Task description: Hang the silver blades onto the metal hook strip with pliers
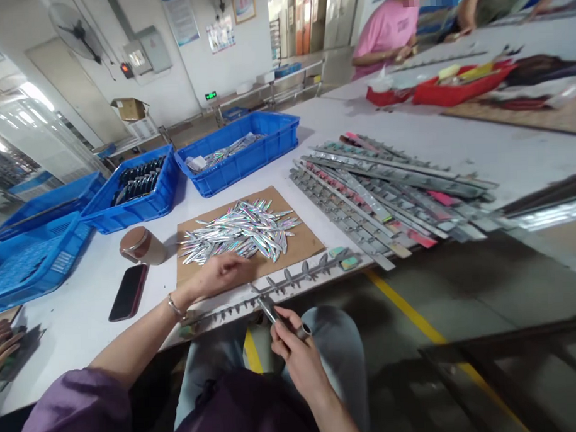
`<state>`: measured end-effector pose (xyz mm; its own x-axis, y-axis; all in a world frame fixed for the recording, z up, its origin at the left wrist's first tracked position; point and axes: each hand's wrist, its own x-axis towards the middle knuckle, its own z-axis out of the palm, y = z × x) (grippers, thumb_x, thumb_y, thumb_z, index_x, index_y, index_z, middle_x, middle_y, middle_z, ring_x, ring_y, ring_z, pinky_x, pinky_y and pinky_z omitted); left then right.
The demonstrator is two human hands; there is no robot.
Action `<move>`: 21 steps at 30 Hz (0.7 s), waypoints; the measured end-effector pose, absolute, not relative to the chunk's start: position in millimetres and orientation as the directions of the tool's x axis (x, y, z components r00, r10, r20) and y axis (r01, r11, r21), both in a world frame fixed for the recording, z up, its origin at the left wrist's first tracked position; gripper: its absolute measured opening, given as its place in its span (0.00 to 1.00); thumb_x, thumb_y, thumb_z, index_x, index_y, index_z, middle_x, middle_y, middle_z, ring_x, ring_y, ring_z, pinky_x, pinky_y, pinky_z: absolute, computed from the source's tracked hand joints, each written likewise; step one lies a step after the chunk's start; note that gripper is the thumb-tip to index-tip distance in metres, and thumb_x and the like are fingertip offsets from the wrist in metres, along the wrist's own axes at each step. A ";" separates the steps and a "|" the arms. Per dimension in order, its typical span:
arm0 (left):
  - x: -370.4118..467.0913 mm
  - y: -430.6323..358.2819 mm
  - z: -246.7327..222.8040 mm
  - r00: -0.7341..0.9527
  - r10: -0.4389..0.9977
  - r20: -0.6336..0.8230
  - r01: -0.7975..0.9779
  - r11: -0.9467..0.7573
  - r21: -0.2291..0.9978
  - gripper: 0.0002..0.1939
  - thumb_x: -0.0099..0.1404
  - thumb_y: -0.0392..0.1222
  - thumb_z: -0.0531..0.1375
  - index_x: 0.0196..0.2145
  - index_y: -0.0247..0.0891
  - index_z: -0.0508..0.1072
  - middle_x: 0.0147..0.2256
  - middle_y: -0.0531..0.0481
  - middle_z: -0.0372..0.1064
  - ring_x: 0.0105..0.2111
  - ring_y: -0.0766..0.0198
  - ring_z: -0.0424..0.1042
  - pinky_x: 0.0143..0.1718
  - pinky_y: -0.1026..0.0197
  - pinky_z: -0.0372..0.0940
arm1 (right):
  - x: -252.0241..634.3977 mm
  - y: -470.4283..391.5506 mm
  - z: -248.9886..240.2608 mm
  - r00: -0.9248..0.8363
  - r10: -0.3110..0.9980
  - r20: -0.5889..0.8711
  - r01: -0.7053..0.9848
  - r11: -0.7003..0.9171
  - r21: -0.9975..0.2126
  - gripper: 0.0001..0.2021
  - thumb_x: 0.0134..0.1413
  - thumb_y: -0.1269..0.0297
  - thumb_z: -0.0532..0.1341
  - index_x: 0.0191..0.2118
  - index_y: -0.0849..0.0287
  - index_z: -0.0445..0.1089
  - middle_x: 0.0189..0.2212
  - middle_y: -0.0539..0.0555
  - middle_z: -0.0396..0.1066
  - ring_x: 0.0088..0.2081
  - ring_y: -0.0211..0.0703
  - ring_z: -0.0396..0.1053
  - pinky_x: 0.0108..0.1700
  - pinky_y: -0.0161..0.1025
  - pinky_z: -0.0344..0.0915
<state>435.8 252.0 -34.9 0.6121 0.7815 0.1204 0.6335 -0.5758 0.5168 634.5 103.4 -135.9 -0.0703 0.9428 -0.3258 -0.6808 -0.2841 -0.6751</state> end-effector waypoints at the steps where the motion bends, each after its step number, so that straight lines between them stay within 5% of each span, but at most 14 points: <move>1: 430.4 264.4 -29.5 0.512 0.848 0.137 0.734 -0.515 0.442 0.17 0.66 0.31 0.55 0.48 0.37 0.78 0.43 0.44 0.77 0.42 0.58 0.76 0.47 0.57 0.69 | 634.9 103.2 -134.5 -0.069 0.942 -0.327 -0.679 -0.285 -0.677 0.22 0.45 0.53 0.75 0.44 0.57 0.73 0.24 0.47 0.65 0.23 0.31 0.52 0.25 0.32 0.52; 3: 425.7 288.4 -22.0 0.371 0.919 0.135 0.881 -0.394 0.261 0.14 0.67 0.32 0.54 0.43 0.35 0.79 0.40 0.42 0.77 0.41 0.56 0.75 0.48 0.55 0.69 | 634.6 103.4 -133.6 -0.063 0.944 -0.324 -0.677 -0.279 -0.681 0.23 0.45 0.52 0.75 0.44 0.57 0.73 0.24 0.47 0.65 0.22 0.31 0.52 0.24 0.32 0.51; 6: 437.0 313.7 -18.0 0.382 0.924 0.025 0.924 -0.382 0.025 0.12 0.70 0.36 0.55 0.41 0.35 0.79 0.41 0.41 0.75 0.44 0.56 0.74 0.51 0.56 0.67 | 630.1 103.2 -136.6 -0.034 0.946 -0.321 -0.682 -0.257 -0.685 0.24 0.46 0.51 0.74 0.46 0.57 0.72 0.24 0.47 0.66 0.21 0.30 0.52 0.24 0.32 0.49; 15: 471.0 341.4 -29.3 0.490 0.869 0.075 0.862 -0.470 -0.191 0.14 0.66 0.29 0.51 0.39 0.29 0.77 0.43 0.30 0.74 0.47 0.44 0.73 0.51 0.47 0.65 | 606.7 129.9 -168.8 0.039 0.967 -0.254 -0.602 -0.180 -0.778 0.38 0.38 0.31 0.69 0.45 0.58 0.66 0.20 0.46 0.67 0.14 0.29 0.52 0.19 0.32 0.43; 18: 459.2 338.3 -28.7 0.481 0.870 0.110 0.873 -0.464 -0.153 0.15 0.67 0.31 0.50 0.42 0.30 0.75 0.41 0.32 0.75 0.46 0.44 0.74 0.51 0.47 0.65 | 603.9 129.4 -171.0 0.108 0.973 -0.205 -0.492 -0.127 -0.861 0.37 0.43 0.28 0.64 0.46 0.58 0.67 0.21 0.46 0.68 0.15 0.29 0.53 0.20 0.31 0.44; 21: 436.7 320.7 -19.6 0.358 0.927 0.110 0.917 -0.372 0.148 0.17 0.69 0.38 0.50 0.50 0.32 0.72 0.29 0.42 0.75 0.34 0.48 0.76 0.43 0.49 0.67 | 602.0 120.5 -169.1 0.193 0.968 -0.162 -0.365 -0.082 -0.927 0.34 0.47 0.30 0.63 0.46 0.57 0.67 0.21 0.46 0.67 0.15 0.29 0.52 0.19 0.31 0.46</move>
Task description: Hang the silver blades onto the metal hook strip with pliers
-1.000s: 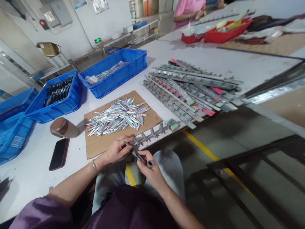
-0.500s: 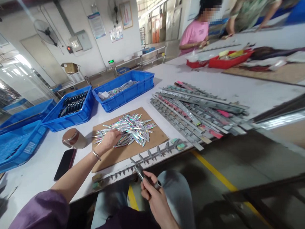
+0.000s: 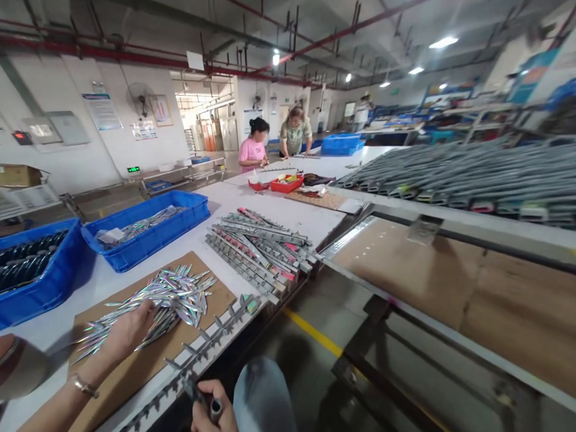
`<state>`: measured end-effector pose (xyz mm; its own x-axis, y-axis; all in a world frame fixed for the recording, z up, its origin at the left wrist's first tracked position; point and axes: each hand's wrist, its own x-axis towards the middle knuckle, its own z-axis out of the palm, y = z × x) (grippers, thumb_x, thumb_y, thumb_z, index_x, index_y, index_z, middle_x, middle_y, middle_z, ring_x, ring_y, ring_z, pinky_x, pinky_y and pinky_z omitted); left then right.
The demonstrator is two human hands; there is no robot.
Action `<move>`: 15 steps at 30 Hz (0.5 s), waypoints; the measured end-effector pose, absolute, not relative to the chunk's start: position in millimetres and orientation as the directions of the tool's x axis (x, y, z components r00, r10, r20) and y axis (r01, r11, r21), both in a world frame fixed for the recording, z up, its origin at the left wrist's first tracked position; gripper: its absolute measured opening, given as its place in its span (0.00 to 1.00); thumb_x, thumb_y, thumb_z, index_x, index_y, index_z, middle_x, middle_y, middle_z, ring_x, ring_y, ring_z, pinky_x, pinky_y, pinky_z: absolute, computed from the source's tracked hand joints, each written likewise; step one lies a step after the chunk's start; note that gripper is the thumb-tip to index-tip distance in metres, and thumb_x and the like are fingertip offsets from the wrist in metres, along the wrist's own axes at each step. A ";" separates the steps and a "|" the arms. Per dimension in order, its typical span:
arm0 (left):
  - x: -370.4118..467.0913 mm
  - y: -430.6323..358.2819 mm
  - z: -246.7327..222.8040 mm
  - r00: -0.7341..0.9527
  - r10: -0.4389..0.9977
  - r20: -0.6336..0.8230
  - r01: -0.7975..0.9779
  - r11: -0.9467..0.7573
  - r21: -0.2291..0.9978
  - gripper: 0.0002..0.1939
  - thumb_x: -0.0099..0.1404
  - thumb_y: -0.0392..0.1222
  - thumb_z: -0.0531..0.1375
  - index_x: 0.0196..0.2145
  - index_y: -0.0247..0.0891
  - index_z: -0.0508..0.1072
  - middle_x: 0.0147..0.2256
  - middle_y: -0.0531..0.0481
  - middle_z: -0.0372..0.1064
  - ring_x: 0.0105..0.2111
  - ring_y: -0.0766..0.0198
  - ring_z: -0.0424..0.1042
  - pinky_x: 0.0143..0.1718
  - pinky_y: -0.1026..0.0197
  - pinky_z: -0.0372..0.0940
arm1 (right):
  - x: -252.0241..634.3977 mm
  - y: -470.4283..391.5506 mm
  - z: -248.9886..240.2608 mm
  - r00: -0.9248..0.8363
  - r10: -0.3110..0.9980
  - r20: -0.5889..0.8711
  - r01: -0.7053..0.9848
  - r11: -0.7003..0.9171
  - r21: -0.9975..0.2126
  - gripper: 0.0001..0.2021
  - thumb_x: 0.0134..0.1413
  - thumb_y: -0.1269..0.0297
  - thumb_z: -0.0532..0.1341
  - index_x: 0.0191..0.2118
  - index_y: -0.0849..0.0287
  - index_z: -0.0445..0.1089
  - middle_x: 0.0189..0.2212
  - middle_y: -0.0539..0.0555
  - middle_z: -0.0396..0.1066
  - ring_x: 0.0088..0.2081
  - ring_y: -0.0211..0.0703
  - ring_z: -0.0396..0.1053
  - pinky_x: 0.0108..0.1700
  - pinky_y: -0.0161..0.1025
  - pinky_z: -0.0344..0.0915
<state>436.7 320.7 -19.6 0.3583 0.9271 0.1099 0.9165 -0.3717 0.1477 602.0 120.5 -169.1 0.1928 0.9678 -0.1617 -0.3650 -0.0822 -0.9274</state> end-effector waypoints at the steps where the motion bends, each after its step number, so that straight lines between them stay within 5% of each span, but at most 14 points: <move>1: 427.9 312.7 -15.9 0.336 0.939 0.080 0.887 -0.343 0.310 0.18 0.69 0.40 0.51 0.52 0.33 0.71 0.27 0.46 0.74 0.31 0.51 0.75 0.40 0.51 0.67 | 602.2 117.1 -168.1 0.208 0.966 -0.153 -0.328 -0.079 -0.941 0.33 0.48 0.31 0.63 0.46 0.56 0.67 0.22 0.46 0.67 0.16 0.29 0.52 0.19 0.31 0.47; 4: 402.8 285.3 -6.6 0.329 0.942 -0.066 0.570 -0.142 0.809 0.20 0.66 0.50 0.56 0.50 0.35 0.73 0.29 0.48 0.76 0.30 0.55 0.75 0.38 0.54 0.69 | 604.8 106.6 -161.9 0.185 0.971 -0.148 -0.268 -0.095 -0.959 0.29 0.52 0.35 0.63 0.47 0.56 0.68 0.24 0.47 0.68 0.17 0.31 0.55 0.19 0.31 0.51; 6: 391.6 266.3 -3.1 0.317 0.933 -0.168 0.262 0.084 0.961 0.22 0.62 0.54 0.61 0.46 0.35 0.76 0.36 0.43 0.78 0.35 0.54 0.76 0.40 0.52 0.71 | 606.9 99.4 -153.3 0.158 0.974 -0.160 -0.270 -0.113 -0.956 0.28 0.52 0.37 0.63 0.47 0.57 0.69 0.24 0.47 0.68 0.19 0.32 0.57 0.20 0.32 0.53; 10: 388.5 237.1 -7.9 0.296 0.941 -0.162 -0.054 0.185 0.981 0.20 0.52 0.50 0.71 0.39 0.34 0.78 0.39 0.41 0.78 0.39 0.55 0.76 0.42 0.53 0.71 | 607.4 89.1 -131.8 0.170 0.965 -0.198 -0.373 -0.122 -0.920 0.27 0.49 0.40 0.67 0.45 0.57 0.69 0.22 0.46 0.68 0.18 0.33 0.57 0.21 0.33 0.54; 15: 401.6 220.9 -38.7 0.166 0.984 0.063 0.135 -0.086 0.987 0.21 0.58 0.56 0.69 0.37 0.34 0.79 0.22 0.55 0.64 0.22 0.71 0.62 0.26 0.66 0.61 | 600.9 85.2 -118.1 0.081 0.944 -0.318 -0.677 -0.182 -0.713 0.22 0.48 0.48 0.72 0.43 0.57 0.71 0.23 0.46 0.68 0.19 0.32 0.57 0.23 0.32 0.53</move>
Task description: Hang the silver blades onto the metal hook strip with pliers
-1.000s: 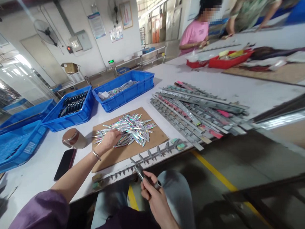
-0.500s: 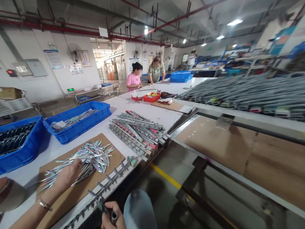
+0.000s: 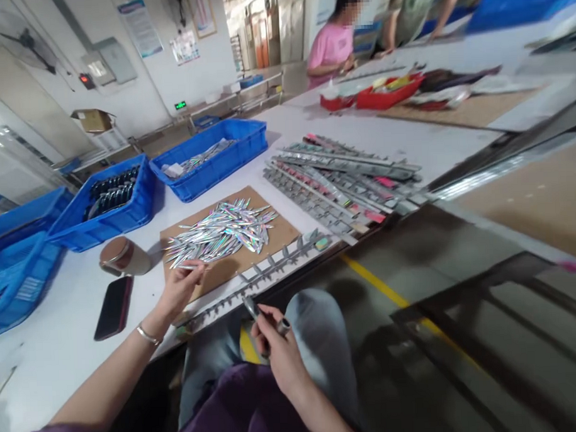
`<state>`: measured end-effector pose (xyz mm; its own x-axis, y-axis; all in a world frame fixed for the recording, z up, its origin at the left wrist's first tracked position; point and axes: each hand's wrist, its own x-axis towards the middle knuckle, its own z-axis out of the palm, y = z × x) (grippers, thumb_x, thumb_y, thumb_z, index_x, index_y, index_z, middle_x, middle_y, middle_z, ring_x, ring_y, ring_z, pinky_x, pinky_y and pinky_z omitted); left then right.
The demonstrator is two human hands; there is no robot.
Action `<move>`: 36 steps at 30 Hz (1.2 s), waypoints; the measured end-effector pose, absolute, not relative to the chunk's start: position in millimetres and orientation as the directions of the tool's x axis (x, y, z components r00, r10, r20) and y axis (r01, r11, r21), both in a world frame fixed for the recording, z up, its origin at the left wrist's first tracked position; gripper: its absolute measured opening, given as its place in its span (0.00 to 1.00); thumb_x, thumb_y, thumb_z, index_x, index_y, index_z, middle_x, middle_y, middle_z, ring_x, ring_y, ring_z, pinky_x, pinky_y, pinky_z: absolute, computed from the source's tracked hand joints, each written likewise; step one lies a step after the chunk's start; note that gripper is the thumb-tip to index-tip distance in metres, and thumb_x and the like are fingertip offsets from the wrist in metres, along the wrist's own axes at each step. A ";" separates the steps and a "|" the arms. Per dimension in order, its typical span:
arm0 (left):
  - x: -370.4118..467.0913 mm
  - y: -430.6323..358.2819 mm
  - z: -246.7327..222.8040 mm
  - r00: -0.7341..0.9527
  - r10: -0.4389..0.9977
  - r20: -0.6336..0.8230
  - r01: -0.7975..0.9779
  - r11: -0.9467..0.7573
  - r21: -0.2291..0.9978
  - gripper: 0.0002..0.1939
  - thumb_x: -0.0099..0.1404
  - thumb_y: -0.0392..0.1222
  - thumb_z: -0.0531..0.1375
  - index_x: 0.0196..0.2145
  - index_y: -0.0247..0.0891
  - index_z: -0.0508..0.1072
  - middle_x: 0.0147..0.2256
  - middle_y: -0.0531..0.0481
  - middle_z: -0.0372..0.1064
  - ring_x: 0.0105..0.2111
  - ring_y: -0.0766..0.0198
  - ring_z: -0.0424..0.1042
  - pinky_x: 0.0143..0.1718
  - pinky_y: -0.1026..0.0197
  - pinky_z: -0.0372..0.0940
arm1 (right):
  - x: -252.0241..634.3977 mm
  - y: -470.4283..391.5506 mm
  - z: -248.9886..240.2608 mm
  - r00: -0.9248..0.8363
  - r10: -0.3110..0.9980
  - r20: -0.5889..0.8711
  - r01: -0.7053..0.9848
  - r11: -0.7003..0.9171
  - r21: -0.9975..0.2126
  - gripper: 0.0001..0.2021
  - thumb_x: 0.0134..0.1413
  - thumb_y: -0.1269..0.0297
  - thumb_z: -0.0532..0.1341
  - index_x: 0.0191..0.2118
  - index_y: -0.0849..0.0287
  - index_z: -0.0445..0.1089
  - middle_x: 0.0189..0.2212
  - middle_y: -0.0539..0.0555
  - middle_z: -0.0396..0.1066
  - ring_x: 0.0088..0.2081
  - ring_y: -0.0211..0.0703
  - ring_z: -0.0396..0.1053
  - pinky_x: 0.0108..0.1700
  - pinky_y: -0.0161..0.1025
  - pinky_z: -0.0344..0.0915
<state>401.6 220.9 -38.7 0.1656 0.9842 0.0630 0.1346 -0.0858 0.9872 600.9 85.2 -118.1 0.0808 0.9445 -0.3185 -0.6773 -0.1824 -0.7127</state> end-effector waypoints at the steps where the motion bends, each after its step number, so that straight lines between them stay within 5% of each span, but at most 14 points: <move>1: 403.9 219.0 -44.3 0.176 0.980 0.098 0.210 -0.135 0.968 0.23 0.62 0.59 0.66 0.39 0.34 0.79 0.22 0.55 0.63 0.22 0.71 0.60 0.26 0.66 0.60 | 599.2 84.7 -116.9 0.047 0.937 -0.347 -0.735 -0.203 -0.647 0.20 0.47 0.51 0.73 0.42 0.57 0.72 0.23 0.47 0.68 0.20 0.32 0.58 0.23 0.32 0.53; 8: 414.0 210.9 -61.3 0.348 0.874 0.339 0.457 -0.474 0.753 0.21 0.71 0.56 0.57 0.49 0.38 0.79 0.46 0.40 0.71 0.46 0.57 0.72 0.47 0.53 0.70 | 594.9 83.0 -118.2 -0.219 0.848 -0.482 -0.927 -0.335 -0.168 0.10 0.51 0.62 0.72 0.35 0.58 0.72 0.25 0.48 0.69 0.21 0.29 0.58 0.25 0.29 0.61; 12: 418.4 204.2 -66.4 0.316 0.938 0.143 0.367 -0.260 0.893 0.19 0.72 0.53 0.57 0.49 0.35 0.75 0.42 0.41 0.76 0.38 0.60 0.76 0.43 0.55 0.72 | 597.5 82.2 -124.7 -0.390 0.780 -0.489 -0.914 -0.392 0.104 0.07 0.57 0.65 0.67 0.31 0.60 0.69 0.26 0.47 0.69 0.20 0.26 0.60 0.25 0.26 0.63; 16: 421.6 198.2 -64.4 0.300 0.952 0.064 0.221 -0.134 0.966 0.16 0.70 0.51 0.61 0.44 0.34 0.70 0.41 0.43 0.77 0.36 0.62 0.77 0.42 0.58 0.71 | 595.4 82.1 -126.6 -0.460 0.776 -0.432 -0.887 -0.429 0.173 0.05 0.60 0.67 0.64 0.41 0.61 0.72 0.30 0.47 0.71 0.22 0.26 0.63 0.27 0.26 0.65; 20: 421.6 197.0 -60.0 0.393 0.915 0.088 0.287 -0.213 0.934 0.15 0.71 0.51 0.60 0.41 0.34 0.72 0.40 0.44 0.76 0.37 0.63 0.76 0.42 0.60 0.70 | 586.8 83.3 -123.5 -0.402 0.833 -0.381 -0.902 -0.432 0.008 0.06 0.59 0.65 0.64 0.40 0.60 0.72 0.30 0.47 0.70 0.23 0.29 0.63 0.29 0.29 0.66; 23: 420.7 197.7 -58.5 0.416 0.899 0.134 0.380 -0.306 0.873 0.16 0.71 0.52 0.59 0.39 0.35 0.75 0.37 0.46 0.75 0.37 0.63 0.74 0.42 0.62 0.68 | 580.0 84.6 -123.6 -0.176 0.908 -0.380 -0.826 -0.346 -0.445 0.10 0.63 0.56 0.60 0.37 0.57 0.70 0.29 0.50 0.69 0.23 0.33 0.61 0.29 0.34 0.65; 27: 420.9 198.0 -57.4 0.455 0.878 0.147 0.400 -0.349 0.848 0.15 0.71 0.51 0.59 0.39 0.36 0.76 0.36 0.47 0.76 0.36 0.63 0.74 0.40 0.62 0.67 | 577.3 85.2 -132.1 0.173 0.971 -0.164 -0.273 -0.112 -0.955 0.15 0.60 0.54 0.60 0.48 0.56 0.71 0.34 0.56 0.72 0.30 0.46 0.67 0.36 0.45 0.67; 31: 422.0 197.1 -57.0 0.478 0.865 0.154 0.434 -0.385 0.815 0.15 0.72 0.50 0.58 0.39 0.36 0.75 0.35 0.48 0.75 0.34 0.64 0.73 0.39 0.63 0.67 | 579.9 83.5 -138.3 0.171 0.979 0.115 0.303 0.059 -0.951 0.17 0.61 0.60 0.57 0.53 0.59 0.70 0.39 0.62 0.74 0.39 0.56 0.71 0.45 0.55 0.65; 33: 422.3 197.0 -57.3 0.487 0.856 0.172 0.458 -0.418 0.785 0.15 0.73 0.50 0.57 0.39 0.36 0.75 0.34 0.48 0.75 0.34 0.64 0.73 0.39 0.63 0.67 | 580.7 81.0 -136.2 0.160 0.985 0.071 0.190 0.040 -0.981 0.17 0.63 0.59 0.56 0.54 0.58 0.68 0.41 0.61 0.74 0.41 0.54 0.71 0.45 0.52 0.66; 36: 422.9 198.8 -56.8 0.521 0.828 0.209 0.475 -0.484 0.735 0.15 0.74 0.51 0.55 0.39 0.37 0.74 0.34 0.48 0.75 0.34 0.64 0.74 0.39 0.63 0.67 | 580.5 76.3 -129.1 0.109 0.981 -0.159 -0.297 -0.120 -0.947 0.17 0.65 0.51 0.57 0.52 0.56 0.66 0.35 0.55 0.73 0.31 0.44 0.69 0.34 0.42 0.65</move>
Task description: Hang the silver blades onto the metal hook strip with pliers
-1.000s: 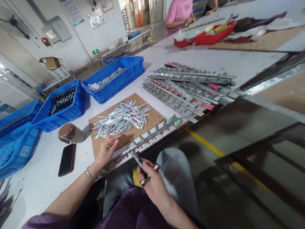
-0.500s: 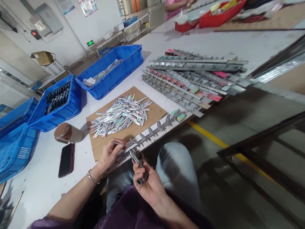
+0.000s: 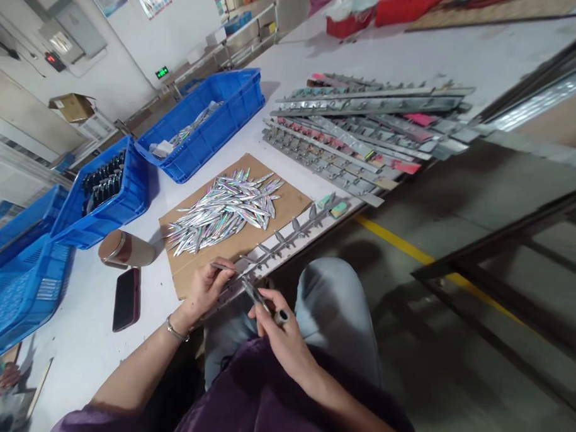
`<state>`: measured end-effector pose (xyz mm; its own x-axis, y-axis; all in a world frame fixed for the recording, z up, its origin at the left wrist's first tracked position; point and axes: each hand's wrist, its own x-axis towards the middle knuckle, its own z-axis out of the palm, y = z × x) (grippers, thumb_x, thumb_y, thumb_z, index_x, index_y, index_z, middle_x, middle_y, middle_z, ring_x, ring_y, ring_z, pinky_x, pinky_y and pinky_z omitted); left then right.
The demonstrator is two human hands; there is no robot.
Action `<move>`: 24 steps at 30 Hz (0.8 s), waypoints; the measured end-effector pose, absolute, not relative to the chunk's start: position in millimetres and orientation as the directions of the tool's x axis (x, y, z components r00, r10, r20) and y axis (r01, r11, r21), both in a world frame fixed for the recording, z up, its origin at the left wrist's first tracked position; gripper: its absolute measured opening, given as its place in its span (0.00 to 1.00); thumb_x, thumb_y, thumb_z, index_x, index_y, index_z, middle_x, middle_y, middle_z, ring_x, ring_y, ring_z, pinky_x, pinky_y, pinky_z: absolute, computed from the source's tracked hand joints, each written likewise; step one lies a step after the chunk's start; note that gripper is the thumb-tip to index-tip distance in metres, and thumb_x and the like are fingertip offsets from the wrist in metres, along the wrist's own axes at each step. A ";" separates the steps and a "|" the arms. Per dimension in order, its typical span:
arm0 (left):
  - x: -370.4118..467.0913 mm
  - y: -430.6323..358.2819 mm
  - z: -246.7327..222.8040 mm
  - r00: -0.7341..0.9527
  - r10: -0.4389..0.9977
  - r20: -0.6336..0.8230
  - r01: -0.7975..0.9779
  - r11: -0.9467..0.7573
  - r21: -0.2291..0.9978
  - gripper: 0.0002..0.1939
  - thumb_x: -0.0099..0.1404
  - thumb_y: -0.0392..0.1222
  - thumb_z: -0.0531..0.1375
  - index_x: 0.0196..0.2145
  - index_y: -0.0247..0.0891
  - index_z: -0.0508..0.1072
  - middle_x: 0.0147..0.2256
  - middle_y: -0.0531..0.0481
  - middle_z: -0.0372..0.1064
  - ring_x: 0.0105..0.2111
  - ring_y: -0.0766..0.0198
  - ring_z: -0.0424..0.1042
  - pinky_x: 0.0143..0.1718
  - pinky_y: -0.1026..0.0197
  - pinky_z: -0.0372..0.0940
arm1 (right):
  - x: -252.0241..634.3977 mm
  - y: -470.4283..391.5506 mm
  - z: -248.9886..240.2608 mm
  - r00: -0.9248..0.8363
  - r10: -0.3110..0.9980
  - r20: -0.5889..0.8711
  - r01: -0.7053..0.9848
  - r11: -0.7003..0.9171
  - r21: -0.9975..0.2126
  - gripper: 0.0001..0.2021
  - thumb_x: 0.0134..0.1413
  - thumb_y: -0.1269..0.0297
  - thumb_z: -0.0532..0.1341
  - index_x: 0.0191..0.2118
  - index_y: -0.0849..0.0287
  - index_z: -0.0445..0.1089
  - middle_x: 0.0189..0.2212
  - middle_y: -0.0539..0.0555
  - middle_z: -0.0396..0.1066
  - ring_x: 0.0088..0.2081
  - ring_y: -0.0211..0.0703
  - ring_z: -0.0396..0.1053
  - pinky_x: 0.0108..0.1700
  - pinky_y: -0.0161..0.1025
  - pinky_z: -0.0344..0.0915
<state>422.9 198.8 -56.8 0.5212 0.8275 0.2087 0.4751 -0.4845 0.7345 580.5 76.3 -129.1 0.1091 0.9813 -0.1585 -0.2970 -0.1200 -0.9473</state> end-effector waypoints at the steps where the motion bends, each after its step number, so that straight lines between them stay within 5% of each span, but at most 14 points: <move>1: 423.2 200.2 -55.7 0.539 0.812 0.223 0.475 -0.512 0.716 0.16 0.74 0.51 0.55 0.39 0.37 0.74 0.34 0.47 0.75 0.34 0.64 0.74 0.39 0.63 0.67 | 580.4 75.2 -127.2 0.075 0.972 -0.222 -0.432 -0.169 -0.886 0.17 0.65 0.49 0.57 0.51 0.56 0.66 0.33 0.53 0.73 0.28 0.41 0.67 0.31 0.40 0.63; 3: 424.7 203.5 -51.7 0.590 0.771 0.240 0.470 -0.570 0.674 0.16 0.75 0.51 0.54 0.38 0.37 0.73 0.34 0.47 0.75 0.34 0.64 0.74 0.39 0.62 0.67 | 580.7 74.3 -125.6 0.038 0.961 -0.272 -0.550 -0.208 -0.809 0.18 0.64 0.48 0.58 0.49 0.56 0.66 0.31 0.52 0.72 0.26 0.39 0.64 0.31 0.38 0.62; 5: 427.3 206.6 -45.3 0.646 0.729 0.227 0.472 -0.615 0.631 0.16 0.75 0.50 0.54 0.37 0.37 0.73 0.34 0.46 0.75 0.33 0.64 0.74 0.38 0.62 0.67 | 581.6 75.5 -127.7 0.065 0.968 -0.240 -0.471 -0.183 -0.863 0.18 0.64 0.48 0.59 0.50 0.56 0.65 0.32 0.52 0.73 0.27 0.39 0.66 0.32 0.39 0.64; 8: 433.1 208.4 -34.6 0.697 0.696 0.175 0.499 -0.645 0.579 0.13 0.75 0.47 0.54 0.37 0.37 0.73 0.34 0.46 0.74 0.33 0.64 0.74 0.38 0.63 0.67 | 582.7 79.4 -135.0 0.158 0.987 -0.039 -0.026 -0.035 -0.999 0.16 0.65 0.54 0.57 0.54 0.56 0.65 0.38 0.56 0.75 0.34 0.46 0.71 0.38 0.43 0.68; 11: 438.1 207.1 -28.5 0.713 0.686 0.144 0.529 -0.662 0.531 0.11 0.74 0.43 0.55 0.37 0.37 0.73 0.34 0.46 0.74 0.35 0.62 0.74 0.39 0.62 0.67 | 581.7 83.1 -138.9 0.117 0.970 0.212 0.499 0.127 -0.857 0.16 0.66 0.65 0.53 0.56 0.60 0.67 0.39 0.61 0.75 0.38 0.53 0.73 0.43 0.49 0.68; 13: 439.5 206.1 -28.0 0.706 0.696 0.132 0.553 -0.657 0.512 0.10 0.74 0.41 0.55 0.37 0.37 0.73 0.35 0.46 0.74 0.35 0.62 0.74 0.40 0.61 0.67 | 580.5 85.2 -136.5 0.083 0.961 0.264 0.628 0.155 -0.762 0.17 0.64 0.69 0.54 0.55 0.64 0.69 0.36 0.63 0.75 0.35 0.54 0.73 0.41 0.49 0.69; 15: 439.1 205.4 -29.8 0.690 0.713 0.128 0.566 -0.641 0.518 0.10 0.74 0.42 0.55 0.37 0.37 0.73 0.34 0.47 0.74 0.35 0.62 0.74 0.40 0.62 0.67 | 579.7 87.5 -130.9 0.139 0.967 0.214 0.505 0.117 -0.855 0.15 0.62 0.69 0.58 0.52 0.65 0.72 0.36 0.62 0.76 0.34 0.49 0.73 0.39 0.44 0.70; 17: 437.7 204.7 -33.8 0.674 0.725 0.143 0.559 -0.627 0.543 0.11 0.74 0.44 0.55 0.36 0.37 0.73 0.33 0.48 0.74 0.33 0.63 0.73 0.38 0.62 0.67 | 579.5 90.3 -125.2 0.207 0.976 0.059 0.175 0.022 -0.984 0.12 0.62 0.64 0.58 0.44 0.64 0.75 0.32 0.56 0.78 0.29 0.40 0.71 0.30 0.35 0.69; 21: 435.7 201.5 -46.8 0.627 0.741 0.242 0.530 -0.633 0.564 0.12 0.75 0.46 0.54 0.37 0.38 0.71 0.34 0.48 0.73 0.34 0.63 0.73 0.38 0.62 0.67 | 581.3 93.9 -123.7 0.084 0.974 -0.212 -0.383 -0.165 -0.909 0.21 0.69 0.55 0.48 0.33 0.59 0.73 0.21 0.51 0.73 0.18 0.36 0.62 0.20 0.33 0.62; 24: 435.4 199.1 -55.8 0.600 0.738 0.309 0.522 -0.653 0.548 0.12 0.75 0.45 0.53 0.37 0.38 0.71 0.34 0.47 0.73 0.35 0.62 0.73 0.39 0.61 0.67 | 587.2 90.9 -129.1 0.117 0.976 -0.182 -0.386 -0.124 -0.914 0.18 0.68 0.53 0.51 0.43 0.59 0.73 0.26 0.54 0.74 0.24 0.41 0.68 0.28 0.38 0.66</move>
<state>435.4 199.1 -55.8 0.5995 0.7384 0.3087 0.5222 -0.6532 0.5483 587.2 90.9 -129.1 0.1167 0.9764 -0.1818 -0.3863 -0.1240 -0.9140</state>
